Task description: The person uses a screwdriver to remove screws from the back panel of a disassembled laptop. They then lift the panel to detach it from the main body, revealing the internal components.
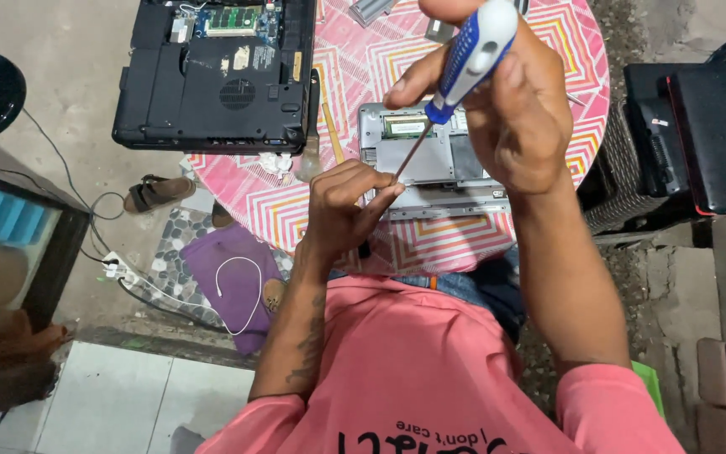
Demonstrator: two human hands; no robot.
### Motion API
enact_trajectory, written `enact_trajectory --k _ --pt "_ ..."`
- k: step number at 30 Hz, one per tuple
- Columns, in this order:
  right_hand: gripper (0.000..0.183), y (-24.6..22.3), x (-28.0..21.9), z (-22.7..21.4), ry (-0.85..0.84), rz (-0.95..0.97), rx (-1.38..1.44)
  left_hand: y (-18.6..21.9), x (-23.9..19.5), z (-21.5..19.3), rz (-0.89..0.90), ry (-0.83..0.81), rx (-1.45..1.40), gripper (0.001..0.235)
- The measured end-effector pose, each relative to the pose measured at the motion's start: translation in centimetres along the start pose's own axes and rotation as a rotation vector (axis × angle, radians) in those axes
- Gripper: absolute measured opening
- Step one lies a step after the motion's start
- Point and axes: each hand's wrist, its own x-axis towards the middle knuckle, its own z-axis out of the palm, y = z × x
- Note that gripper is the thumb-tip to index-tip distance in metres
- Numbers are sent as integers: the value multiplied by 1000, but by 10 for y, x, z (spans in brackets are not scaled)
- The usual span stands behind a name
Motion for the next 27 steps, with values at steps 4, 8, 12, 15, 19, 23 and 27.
enact_trajectory --k 4,8,12,15,19,23,27 --pt "63 2 -2 7 110 -153 -242 -1 1 2 10 32 65 24" --pt "41 4 -4 -2 158 -247 -195 0 -1 2 15 15 41 23" --pt "48 -10 2 -1 20 -182 -321 1 2 -2 38 6 95 29" --pt "46 1 4 7 151 -341 -322 -2 2 1 29 30 74 35" --pt "35 -3 6 6 133 -325 -342 3 4 -1 33 42 122 36" --pt "46 0 13 -2 -46 -179 -177 1 0 -4 10 -26 -39 28" --pt "46 11 -26 -69 94 -359 112 -5 -6 0 -28 29 15 25"
